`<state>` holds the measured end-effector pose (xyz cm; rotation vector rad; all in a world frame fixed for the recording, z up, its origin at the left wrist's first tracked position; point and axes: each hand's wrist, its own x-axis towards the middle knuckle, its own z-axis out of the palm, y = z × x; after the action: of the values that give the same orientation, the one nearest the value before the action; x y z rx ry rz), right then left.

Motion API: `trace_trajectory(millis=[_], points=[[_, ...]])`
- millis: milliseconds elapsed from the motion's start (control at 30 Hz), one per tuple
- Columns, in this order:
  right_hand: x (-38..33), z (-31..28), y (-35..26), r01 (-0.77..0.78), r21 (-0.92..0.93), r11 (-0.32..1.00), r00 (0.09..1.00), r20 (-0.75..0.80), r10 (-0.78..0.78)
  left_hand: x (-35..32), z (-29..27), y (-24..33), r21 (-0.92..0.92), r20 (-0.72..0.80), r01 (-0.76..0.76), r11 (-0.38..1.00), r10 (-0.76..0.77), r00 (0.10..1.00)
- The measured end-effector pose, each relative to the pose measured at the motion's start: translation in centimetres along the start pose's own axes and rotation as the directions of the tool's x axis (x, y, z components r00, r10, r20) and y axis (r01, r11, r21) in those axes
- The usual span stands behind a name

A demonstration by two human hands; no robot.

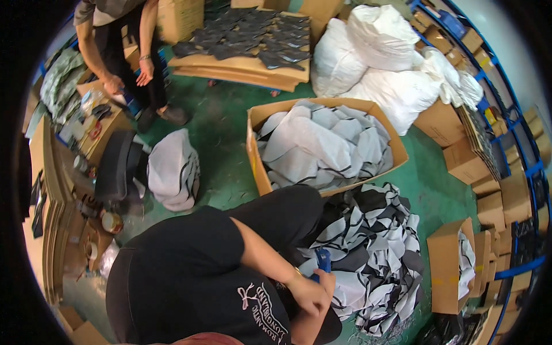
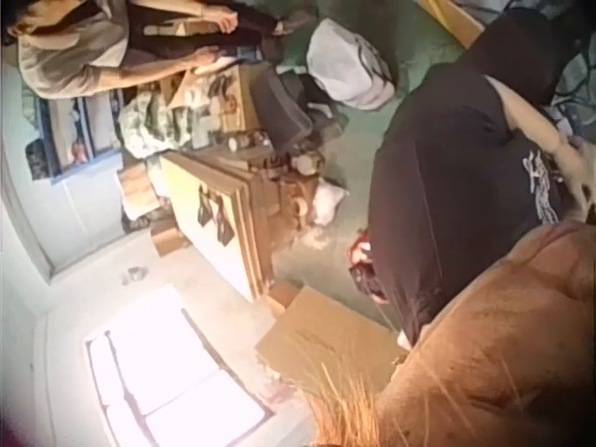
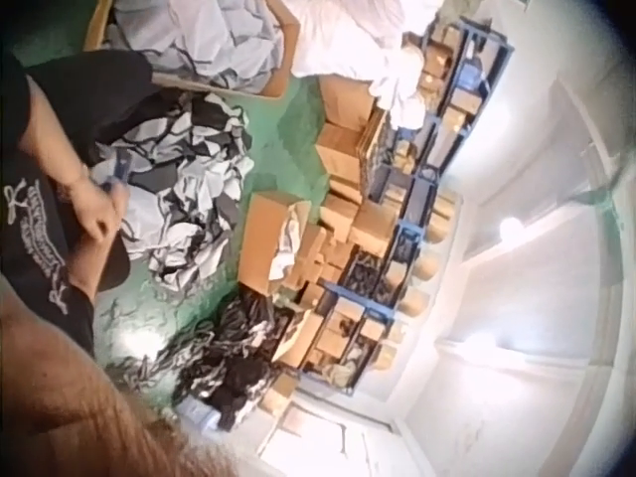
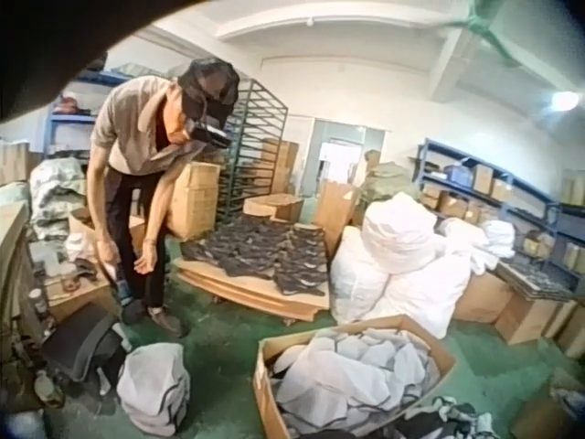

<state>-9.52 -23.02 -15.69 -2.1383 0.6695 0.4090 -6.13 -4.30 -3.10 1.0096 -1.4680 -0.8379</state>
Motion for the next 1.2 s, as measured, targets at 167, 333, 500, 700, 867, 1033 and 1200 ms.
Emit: trace_trajectory(millis=[167,333,500,700,867,1033,1200], points=[[-5.9,-2.6,-7.1,0.110,0.575,0.810,0.954,-0.291,0.076,-6.9,-5.5,-2.5,-0.148,-0.625,0.421,0.895,-0.415,0.661],[-10.4,-3.4,-9.1,0.242,0.547,0.801,0.889,-0.455,0.042,-5.0,-6.5,-0.7,-0.530,-0.075,0.572,0.626,-0.706,0.704],[-12.8,-2.8,-14.4,0.278,0.560,0.780,0.887,-0.462,0.016,-3.8,-8.5,1.7,-0.801,-0.303,0.155,0.578,-0.615,0.728],[-13.4,-2.8,-15.8,0.354,0.491,0.796,0.827,-0.561,-0.022,-4.0,-10.2,2.3,-0.905,-0.202,0.060,0.421,-0.551,0.810],[-14.5,-2.6,-15.6,0.362,0.643,0.675,0.860,-0.509,0.024,-3.4,-9.7,3.1,-0.911,-0.079,0.183,0.368,-0.593,0.802],[-14.9,-2.3,-15.4,0.354,0.622,0.698,0.874,-0.487,-0.010,-3.7,-8.8,3.1,-0.805,-0.125,0.282,0.522,-0.614,0.779],[-15.6,-1.9,-14.8,0.330,0.612,0.718,0.877,-0.480,0.006,-3.5,-9.1,2.9,-0.871,-0.195,0.189,0.454,-0.673,0.714]])
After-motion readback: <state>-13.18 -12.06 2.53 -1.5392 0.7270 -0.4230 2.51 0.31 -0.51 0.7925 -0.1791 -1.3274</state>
